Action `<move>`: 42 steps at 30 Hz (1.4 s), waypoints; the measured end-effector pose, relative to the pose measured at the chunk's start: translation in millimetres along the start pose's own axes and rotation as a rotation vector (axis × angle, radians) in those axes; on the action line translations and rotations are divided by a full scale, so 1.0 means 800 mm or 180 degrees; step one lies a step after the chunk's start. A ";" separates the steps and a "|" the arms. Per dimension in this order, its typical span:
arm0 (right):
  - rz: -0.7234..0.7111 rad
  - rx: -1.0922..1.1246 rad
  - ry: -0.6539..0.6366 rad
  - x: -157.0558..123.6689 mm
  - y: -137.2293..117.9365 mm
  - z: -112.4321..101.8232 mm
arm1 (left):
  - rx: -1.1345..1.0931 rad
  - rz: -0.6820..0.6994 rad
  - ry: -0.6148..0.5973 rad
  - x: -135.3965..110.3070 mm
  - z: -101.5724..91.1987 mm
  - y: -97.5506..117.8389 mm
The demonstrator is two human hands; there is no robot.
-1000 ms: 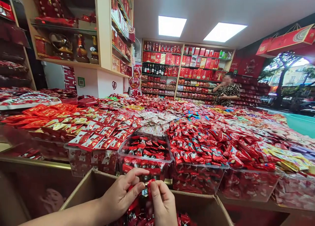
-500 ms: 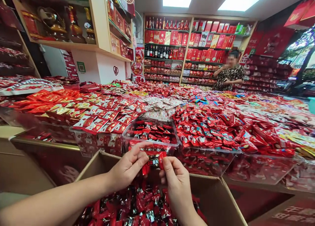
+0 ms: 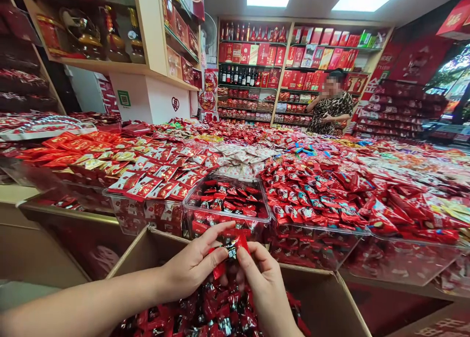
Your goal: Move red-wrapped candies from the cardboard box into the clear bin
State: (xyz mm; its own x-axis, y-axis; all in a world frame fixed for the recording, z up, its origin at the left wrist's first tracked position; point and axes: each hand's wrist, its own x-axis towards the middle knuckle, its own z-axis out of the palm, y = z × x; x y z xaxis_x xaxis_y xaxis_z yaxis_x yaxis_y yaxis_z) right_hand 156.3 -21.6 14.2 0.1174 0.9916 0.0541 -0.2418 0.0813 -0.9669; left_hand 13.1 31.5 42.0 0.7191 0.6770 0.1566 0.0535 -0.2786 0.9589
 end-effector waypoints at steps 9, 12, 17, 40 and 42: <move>-0.1834 -0.3782 0.0641 0.117 -0.114 -0.002 | 0.2184 0.0097 -0.0376 0.005 -0.023 -0.016; -0.1266 -0.4581 0.0137 0.171 -0.105 0.012 | 0.2533 0.0258 -0.0945 0.000 -0.021 -0.029; -0.1016 -0.4988 -0.0389 0.203 -0.069 0.020 | 0.2676 0.0322 -0.1193 -0.006 -0.020 -0.032; -0.0366 -0.5952 -0.0649 0.199 -0.066 0.024 | 0.3283 0.0075 -0.1577 -0.006 -0.023 -0.032; -0.0560 -0.5910 -0.0472 0.184 -0.083 0.033 | 0.3365 -0.0091 -0.1660 -0.007 -0.023 -0.033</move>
State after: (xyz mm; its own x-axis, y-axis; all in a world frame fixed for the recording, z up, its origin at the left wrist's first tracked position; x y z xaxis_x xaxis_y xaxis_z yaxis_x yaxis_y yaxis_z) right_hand 164.4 121.3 92.9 -0.0773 0.9929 0.0904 0.9959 0.0726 0.0542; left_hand -5.1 47.6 20.4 0.8915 0.4001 -0.2126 0.4454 -0.8599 0.2495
